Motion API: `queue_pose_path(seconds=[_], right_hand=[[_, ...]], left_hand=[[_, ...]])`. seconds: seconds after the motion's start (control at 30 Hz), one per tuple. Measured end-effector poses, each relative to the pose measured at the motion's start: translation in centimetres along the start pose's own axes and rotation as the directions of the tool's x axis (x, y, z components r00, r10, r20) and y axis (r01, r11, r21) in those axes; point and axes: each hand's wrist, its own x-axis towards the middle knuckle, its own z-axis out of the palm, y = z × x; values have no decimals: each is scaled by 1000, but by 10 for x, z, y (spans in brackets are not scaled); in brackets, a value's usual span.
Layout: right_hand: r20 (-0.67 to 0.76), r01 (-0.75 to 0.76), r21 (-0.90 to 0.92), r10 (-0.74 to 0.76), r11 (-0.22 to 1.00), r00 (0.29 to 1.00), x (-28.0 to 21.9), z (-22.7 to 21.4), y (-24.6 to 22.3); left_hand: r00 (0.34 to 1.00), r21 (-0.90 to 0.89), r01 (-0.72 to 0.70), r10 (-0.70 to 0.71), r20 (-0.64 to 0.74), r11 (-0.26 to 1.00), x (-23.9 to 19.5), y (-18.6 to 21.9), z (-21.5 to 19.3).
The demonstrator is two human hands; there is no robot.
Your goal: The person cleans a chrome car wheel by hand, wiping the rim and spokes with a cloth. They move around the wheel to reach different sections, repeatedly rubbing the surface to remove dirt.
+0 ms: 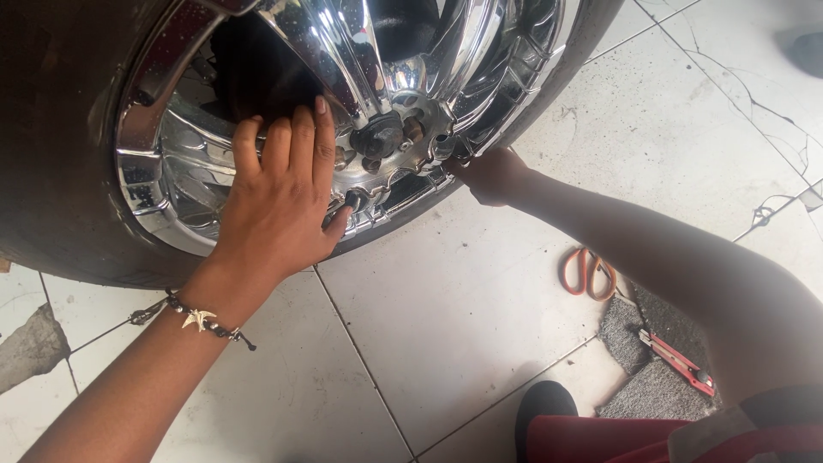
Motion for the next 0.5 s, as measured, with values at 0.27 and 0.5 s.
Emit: queue_pose_path(seconds=[0.27,0.5], right_hand=[[-135,175,-174,-200,969,971,10,30,4],[-58,-8,-45,6,999,998,-3,3,0]], left_hand=[[1000,17,0,0,-5,1000,0,0,-2],[1000,45,7,-7,-8,999,-2,-1,0]])
